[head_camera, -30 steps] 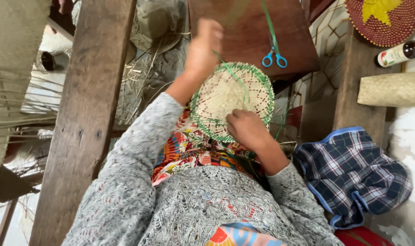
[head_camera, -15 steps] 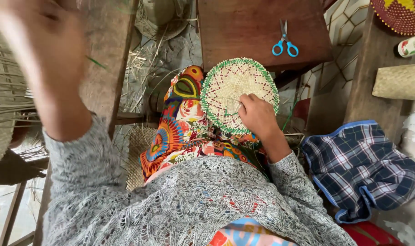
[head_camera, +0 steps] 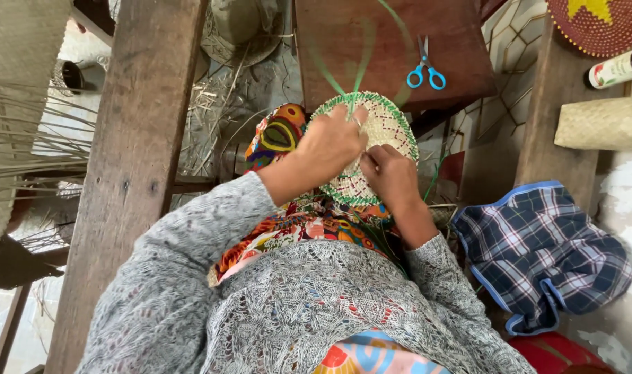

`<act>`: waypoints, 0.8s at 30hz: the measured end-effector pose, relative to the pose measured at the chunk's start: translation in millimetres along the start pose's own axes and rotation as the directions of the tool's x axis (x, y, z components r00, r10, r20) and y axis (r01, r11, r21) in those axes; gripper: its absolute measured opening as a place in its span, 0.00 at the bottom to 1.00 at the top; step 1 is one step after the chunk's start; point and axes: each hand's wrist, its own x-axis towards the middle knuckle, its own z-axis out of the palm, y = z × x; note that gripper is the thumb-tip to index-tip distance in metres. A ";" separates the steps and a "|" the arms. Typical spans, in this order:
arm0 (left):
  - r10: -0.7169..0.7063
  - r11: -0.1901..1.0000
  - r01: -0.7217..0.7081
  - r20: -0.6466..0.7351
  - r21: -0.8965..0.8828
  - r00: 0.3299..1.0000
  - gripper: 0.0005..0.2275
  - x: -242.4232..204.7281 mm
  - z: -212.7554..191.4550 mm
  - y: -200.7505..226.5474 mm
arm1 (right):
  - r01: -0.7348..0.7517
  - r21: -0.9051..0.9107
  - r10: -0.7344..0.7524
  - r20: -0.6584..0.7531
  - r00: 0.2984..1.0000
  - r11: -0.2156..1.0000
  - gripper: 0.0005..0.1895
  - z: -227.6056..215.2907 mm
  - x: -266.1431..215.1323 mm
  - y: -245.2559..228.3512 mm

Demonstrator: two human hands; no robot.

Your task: The person weaves a decorative circular mat using a green plastic strip and a metal needle tool. They repeatedly thread the strip through the edges of the woven base, pull it tight to secure the design, and use scissors to trim excess material.

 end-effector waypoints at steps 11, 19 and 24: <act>-0.310 0.939 0.220 -0.376 -0.263 0.873 0.03 20.1 19.8 -84.3 | -0.242 0.713 0.398 -0.058 0.915 0.658 0.01 -22.0 7.4 -3.9; -0.221 0.880 0.142 -0.127 -0.453 0.967 0.18 20.1 -13.4 -54.9 | -0.221 0.769 0.299 0.041 0.954 0.600 0.04 -33.2 31.3 -22.2; 0.122 0.922 -0.226 -0.317 -0.314 0.940 0.07 16.6 31.3 -29.2 | -0.332 0.779 0.314 0.183 0.932 0.532 0.05 -23.8 24.3 -22.4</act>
